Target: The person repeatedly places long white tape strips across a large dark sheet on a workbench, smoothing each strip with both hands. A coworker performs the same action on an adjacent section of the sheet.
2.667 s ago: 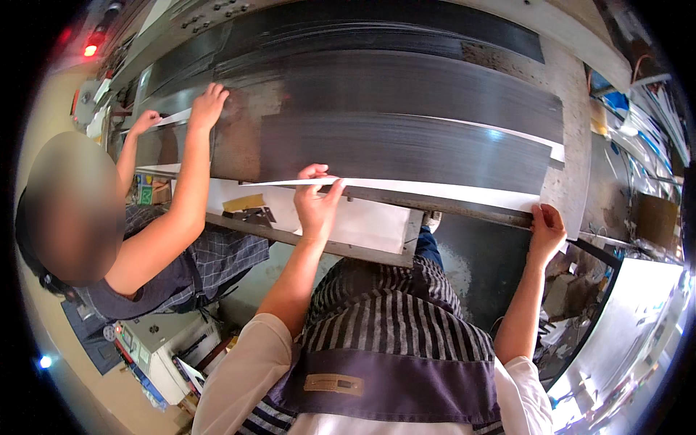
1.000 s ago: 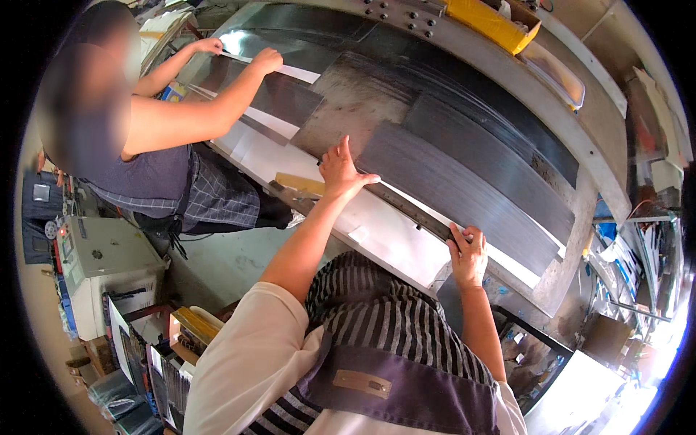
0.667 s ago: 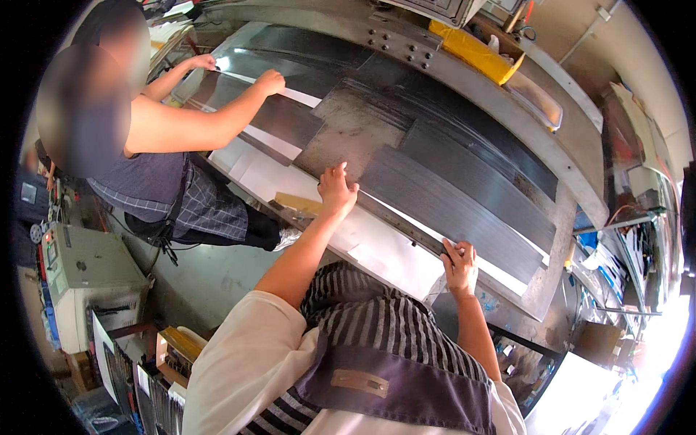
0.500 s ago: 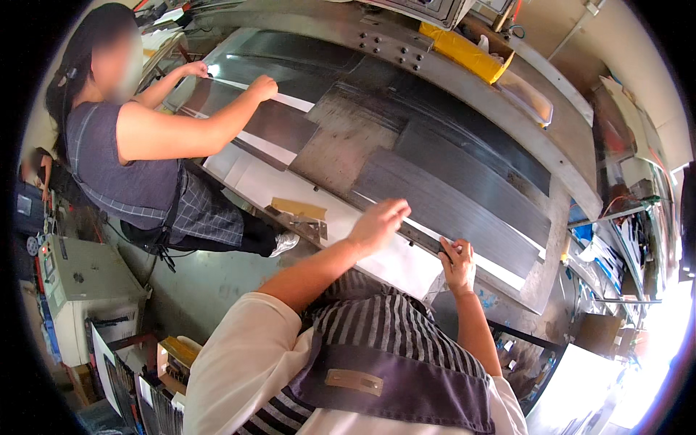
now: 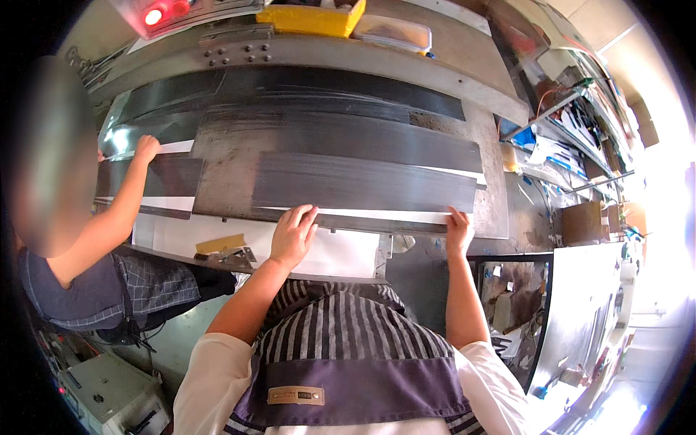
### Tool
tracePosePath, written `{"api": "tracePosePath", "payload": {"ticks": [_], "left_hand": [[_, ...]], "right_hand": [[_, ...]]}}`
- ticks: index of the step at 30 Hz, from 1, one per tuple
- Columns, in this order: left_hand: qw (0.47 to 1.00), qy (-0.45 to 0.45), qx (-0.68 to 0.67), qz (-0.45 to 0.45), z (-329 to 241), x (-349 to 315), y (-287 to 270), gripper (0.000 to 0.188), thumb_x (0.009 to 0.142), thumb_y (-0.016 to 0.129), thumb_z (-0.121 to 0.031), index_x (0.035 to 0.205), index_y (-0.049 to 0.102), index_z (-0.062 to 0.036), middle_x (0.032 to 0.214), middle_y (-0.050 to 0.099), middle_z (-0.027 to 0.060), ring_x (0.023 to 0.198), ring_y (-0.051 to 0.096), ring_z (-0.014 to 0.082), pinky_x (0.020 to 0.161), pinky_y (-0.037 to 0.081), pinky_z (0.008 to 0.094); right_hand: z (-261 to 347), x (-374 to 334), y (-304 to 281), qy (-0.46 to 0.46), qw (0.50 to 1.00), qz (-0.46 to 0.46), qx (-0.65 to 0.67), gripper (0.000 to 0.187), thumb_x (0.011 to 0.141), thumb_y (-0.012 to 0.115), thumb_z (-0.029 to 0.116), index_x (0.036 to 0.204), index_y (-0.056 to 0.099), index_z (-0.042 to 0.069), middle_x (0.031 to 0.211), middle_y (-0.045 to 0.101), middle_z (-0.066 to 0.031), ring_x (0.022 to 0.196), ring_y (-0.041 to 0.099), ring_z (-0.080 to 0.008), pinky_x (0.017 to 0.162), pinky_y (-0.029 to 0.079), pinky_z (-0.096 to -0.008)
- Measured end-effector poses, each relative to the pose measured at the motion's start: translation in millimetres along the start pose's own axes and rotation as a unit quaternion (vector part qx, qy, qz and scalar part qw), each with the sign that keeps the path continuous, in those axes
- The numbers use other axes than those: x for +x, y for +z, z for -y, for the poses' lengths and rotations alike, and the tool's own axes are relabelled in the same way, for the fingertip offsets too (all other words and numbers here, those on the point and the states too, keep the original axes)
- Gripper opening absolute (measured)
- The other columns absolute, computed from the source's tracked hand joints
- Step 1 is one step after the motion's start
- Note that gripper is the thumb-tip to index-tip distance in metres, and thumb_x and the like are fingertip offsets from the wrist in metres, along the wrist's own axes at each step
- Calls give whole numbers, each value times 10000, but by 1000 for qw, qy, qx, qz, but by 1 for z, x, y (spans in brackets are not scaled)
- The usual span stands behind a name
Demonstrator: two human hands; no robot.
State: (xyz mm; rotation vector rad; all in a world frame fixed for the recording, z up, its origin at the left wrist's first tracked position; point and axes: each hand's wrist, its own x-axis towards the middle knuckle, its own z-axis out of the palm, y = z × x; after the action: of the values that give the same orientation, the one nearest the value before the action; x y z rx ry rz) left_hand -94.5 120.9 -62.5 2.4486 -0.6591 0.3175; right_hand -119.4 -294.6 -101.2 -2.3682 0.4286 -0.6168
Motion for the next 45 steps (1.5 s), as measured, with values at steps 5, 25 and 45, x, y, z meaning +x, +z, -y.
{"api": "tracePosePath", "payload": {"ticks": [5, 25, 45], "left_hand": [[1000, -13, 5, 8, -2, 5, -2, 378, 834, 633, -142, 1190, 587, -24, 1170, 541, 120, 1049, 537, 302, 923, 436, 416], [985, -121, -91, -89, -40, 161, 42, 268, 876, 632, -112, 1140, 649, -68, 1351, 493, 107, 1181, 512, 272, 966, 426, 359], [757, -329, -564, 4, -77, 170, 70, 417, 929, 608, -195, 1264, 509, 34, 1287, 534, 156, 1215, 521, 250, 1010, 440, 353]], "right_hand": [[-14, 12, -16, 45, 999, 16, 22, 255, 751, 702, 60, 1003, 721, 89, 807, 669, -72, 717, 635, -170, 695, 507, -293], [-19, 199, 2, 57, 991, -28, 115, 242, 898, 610, 190, 1055, 679, 20, 958, 686, -136, 884, 648, -203, 783, 487, -308], [-19, 282, -4, 356, 791, 161, 471, 154, 874, 641, 42, 974, 599, -68, 786, 616, -96, 659, 616, -162, 561, 524, -238]]}}
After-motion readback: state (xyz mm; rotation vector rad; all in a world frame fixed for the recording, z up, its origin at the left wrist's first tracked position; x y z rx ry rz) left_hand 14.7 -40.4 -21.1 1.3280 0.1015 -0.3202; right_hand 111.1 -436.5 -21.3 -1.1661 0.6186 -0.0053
